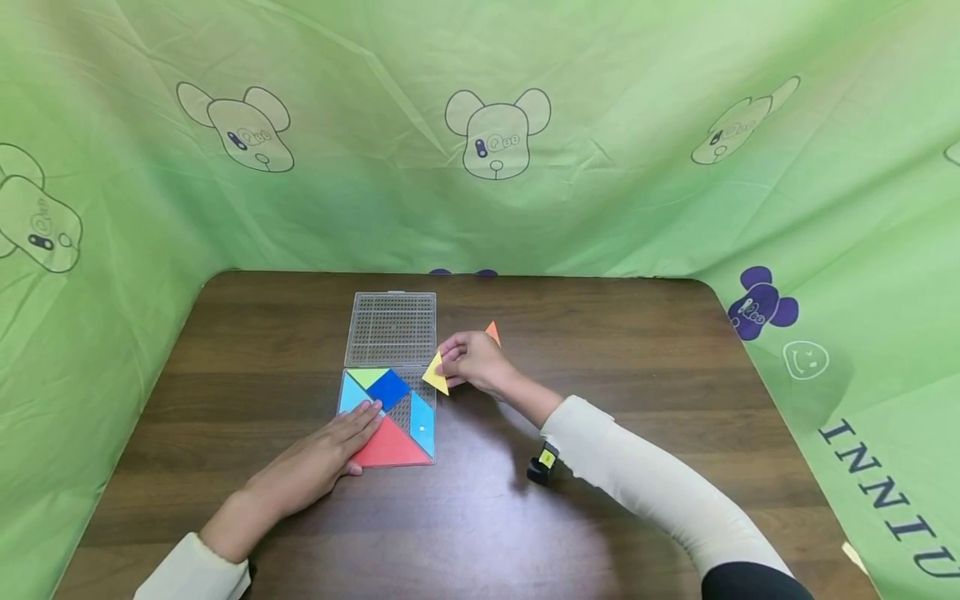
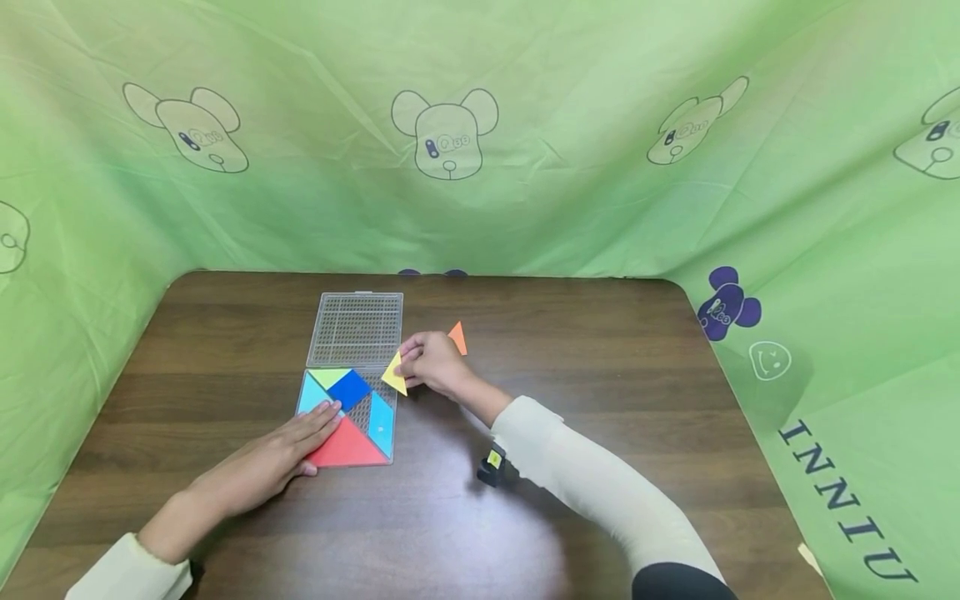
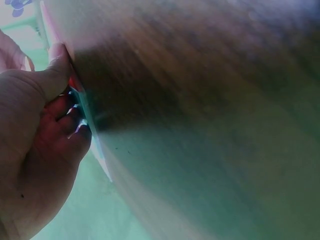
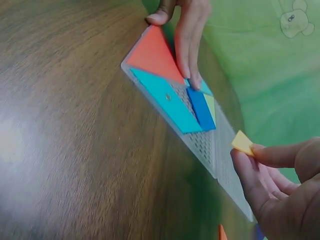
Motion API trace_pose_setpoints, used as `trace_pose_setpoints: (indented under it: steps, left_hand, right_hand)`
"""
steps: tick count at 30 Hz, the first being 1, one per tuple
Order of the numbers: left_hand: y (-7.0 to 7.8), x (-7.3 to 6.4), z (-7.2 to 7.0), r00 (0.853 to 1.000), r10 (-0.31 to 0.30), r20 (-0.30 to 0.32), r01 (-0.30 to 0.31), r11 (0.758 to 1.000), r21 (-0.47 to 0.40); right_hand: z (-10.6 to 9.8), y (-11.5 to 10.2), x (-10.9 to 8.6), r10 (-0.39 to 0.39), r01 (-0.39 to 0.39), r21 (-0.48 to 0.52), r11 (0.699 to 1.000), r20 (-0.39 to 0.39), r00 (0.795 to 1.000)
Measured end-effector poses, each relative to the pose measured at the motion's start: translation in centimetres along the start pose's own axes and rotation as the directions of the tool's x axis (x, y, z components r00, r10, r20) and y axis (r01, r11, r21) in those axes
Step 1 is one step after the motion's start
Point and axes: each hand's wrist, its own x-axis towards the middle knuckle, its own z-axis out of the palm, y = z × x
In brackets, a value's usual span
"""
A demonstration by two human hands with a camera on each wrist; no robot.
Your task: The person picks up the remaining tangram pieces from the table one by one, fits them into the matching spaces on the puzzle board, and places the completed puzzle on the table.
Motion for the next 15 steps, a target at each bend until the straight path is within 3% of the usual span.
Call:
trace_pose_setpoints:
  steps: [7, 15]
  left_hand:
    - [-0.2, 0.1, 0.2, 1.0, 0.006, 0.01, -0.006, 1.0, -0.002]
    - [-0.2, 0.1, 0.2, 1.0, 0.005, 0.01, -0.005, 1.0, 0.0]
  right_hand:
    - [0.8, 0.3, 0.3, -0.046, 0.045, 0.022, 0.999, 0.038, 0.998]
    - [2.0, 0.4, 0.5, -0.051, 0.044, 0.067, 0.997, 0.1, 0.994]
